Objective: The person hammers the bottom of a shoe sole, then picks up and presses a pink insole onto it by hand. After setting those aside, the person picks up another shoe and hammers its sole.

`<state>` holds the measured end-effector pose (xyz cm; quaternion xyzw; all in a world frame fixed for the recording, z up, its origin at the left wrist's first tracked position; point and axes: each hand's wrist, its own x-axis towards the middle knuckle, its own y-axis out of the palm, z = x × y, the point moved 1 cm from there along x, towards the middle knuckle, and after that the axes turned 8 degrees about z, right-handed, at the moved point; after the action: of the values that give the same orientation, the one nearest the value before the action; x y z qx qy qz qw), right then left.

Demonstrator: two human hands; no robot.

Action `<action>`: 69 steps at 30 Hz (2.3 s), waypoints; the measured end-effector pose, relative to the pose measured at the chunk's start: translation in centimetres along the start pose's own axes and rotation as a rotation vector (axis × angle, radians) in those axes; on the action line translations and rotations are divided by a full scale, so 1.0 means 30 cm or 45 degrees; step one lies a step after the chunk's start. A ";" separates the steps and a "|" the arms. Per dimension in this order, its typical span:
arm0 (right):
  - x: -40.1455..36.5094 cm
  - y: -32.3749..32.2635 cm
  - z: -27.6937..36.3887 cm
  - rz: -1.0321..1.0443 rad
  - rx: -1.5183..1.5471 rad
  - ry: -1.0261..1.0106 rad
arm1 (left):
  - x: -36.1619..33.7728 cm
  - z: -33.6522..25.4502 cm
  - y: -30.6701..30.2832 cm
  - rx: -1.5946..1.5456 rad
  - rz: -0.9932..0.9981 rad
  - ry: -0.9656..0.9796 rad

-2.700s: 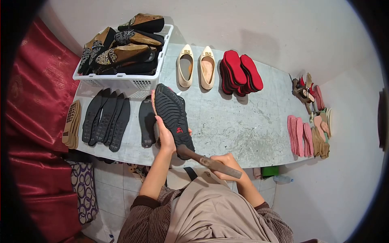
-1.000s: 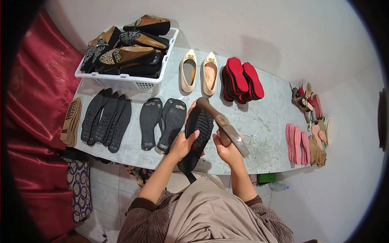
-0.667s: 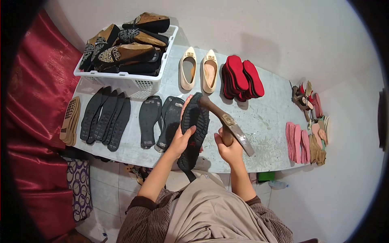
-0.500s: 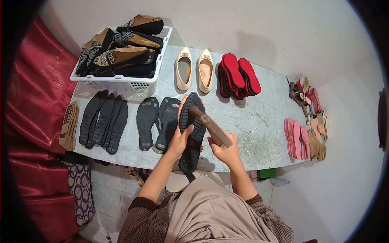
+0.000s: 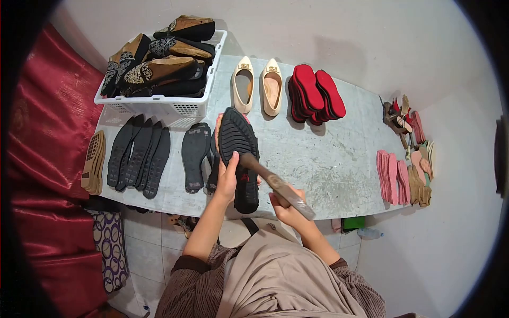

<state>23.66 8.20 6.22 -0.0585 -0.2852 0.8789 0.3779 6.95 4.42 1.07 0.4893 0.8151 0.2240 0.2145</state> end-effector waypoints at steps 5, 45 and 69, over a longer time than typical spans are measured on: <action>-0.036 -0.025 0.006 0.169 0.077 -0.009 | 0.025 0.052 -0.082 0.048 -0.106 0.087; -0.090 -0.115 -0.030 0.754 0.071 0.140 | 0.038 -0.040 -0.064 -0.226 -0.210 0.140; 0.034 -0.073 0.053 0.177 -0.042 0.049 | -0.015 -0.006 0.046 0.091 -0.021 0.316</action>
<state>23.82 9.39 8.84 -0.1012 -0.2878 0.8969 0.3202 8.00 4.58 2.06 0.4585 0.8469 0.2519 0.0960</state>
